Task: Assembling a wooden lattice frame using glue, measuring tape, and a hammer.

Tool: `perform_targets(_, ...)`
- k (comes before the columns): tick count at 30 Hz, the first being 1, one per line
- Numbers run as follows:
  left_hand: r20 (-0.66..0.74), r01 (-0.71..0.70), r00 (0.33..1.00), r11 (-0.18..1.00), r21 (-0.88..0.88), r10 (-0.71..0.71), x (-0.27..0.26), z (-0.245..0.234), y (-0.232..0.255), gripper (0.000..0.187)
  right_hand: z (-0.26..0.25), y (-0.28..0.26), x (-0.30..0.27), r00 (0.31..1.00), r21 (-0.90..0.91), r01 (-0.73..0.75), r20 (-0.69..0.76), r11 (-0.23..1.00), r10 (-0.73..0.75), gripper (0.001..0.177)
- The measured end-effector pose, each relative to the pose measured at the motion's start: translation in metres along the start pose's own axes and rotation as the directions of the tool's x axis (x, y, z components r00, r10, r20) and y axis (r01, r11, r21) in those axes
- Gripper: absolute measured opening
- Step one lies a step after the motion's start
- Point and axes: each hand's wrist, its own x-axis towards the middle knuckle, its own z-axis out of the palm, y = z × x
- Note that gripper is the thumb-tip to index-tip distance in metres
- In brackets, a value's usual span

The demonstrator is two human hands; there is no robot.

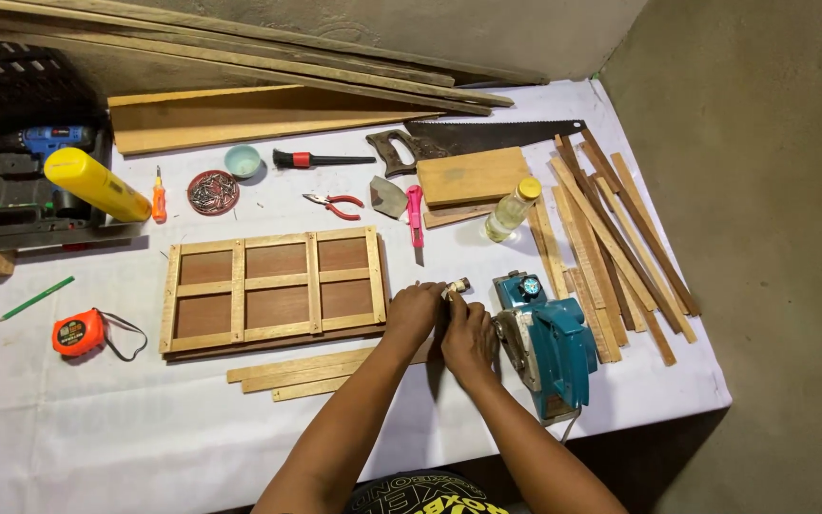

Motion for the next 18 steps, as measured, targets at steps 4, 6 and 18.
perform_targets(4, -0.027, 0.032, 0.999, 0.997, -0.073, -0.034, -0.009, -0.023, 0.016, 0.032, -0.011, -0.007, 0.006, 0.999, 0.020, 0.037, -0.027, 0.999, -0.036, 0.051)
perform_targets(6, -0.150, -0.034, 0.989, 0.993, -0.116, 0.016, -0.011, -0.032, 0.015, 0.027, -0.020, -0.019, 0.014, 0.993, 0.051, 0.078, -0.097, 0.996, -0.073, 0.056)
perform_targets(18, -0.442, 0.348, 0.846, 0.937, 0.035, -0.298, -0.089, -0.174, -0.095, 0.024, 0.010, -0.151, 0.039, 0.930, 0.363, 0.258, 0.157, 0.895, -0.332, 0.028)
